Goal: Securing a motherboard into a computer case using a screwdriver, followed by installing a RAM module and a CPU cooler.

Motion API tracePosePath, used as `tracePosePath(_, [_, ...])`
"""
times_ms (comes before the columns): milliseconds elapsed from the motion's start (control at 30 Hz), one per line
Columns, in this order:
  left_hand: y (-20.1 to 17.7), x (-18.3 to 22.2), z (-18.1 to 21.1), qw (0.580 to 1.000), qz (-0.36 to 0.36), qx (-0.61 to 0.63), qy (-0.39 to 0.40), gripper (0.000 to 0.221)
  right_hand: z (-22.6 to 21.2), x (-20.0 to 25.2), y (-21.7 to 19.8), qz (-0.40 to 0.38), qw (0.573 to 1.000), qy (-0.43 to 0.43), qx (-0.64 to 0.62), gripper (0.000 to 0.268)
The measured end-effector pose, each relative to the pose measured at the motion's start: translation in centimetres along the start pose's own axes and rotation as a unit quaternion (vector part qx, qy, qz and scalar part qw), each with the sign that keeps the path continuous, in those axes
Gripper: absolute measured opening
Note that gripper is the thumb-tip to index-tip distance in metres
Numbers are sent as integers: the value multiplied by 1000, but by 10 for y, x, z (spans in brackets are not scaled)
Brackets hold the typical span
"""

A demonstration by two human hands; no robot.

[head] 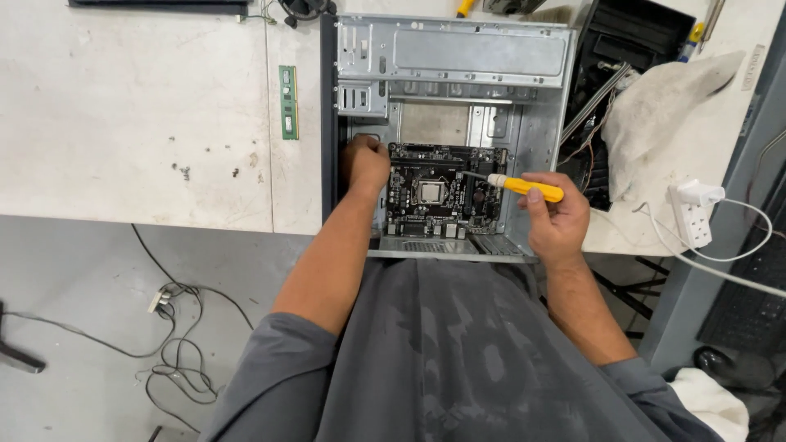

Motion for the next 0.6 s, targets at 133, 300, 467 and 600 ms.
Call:
tracePosePath(133, [15, -9, 14, 997, -38, -11, 63, 24, -1, 0, -1, 10, 1000, 7, -3, 22])
tracePosePath(300, [32, -3, 71, 963, -100, -130, 215, 19, -7, -1, 0, 13, 1000, -2, -6, 22])
tracePosePath(467, [77, -31, 74, 922, -94, -194, 321, 14, -6, -3, -1, 14, 1000, -9, -4, 21])
tracePosePath(600, [101, -38, 73, 873, -35, -321, 366, 10, -7, -3, -1, 4, 1000, -22, 7, 20])
Point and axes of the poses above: each hand's wrist, its own x-axis away from the middle knuckle, its own y-axis out of the palm, z = x × y, the point moved 3 cm from there along -x, towards the middle knuckle, and after that the axes turned 4 degrees about y, right-handed, at the moved point
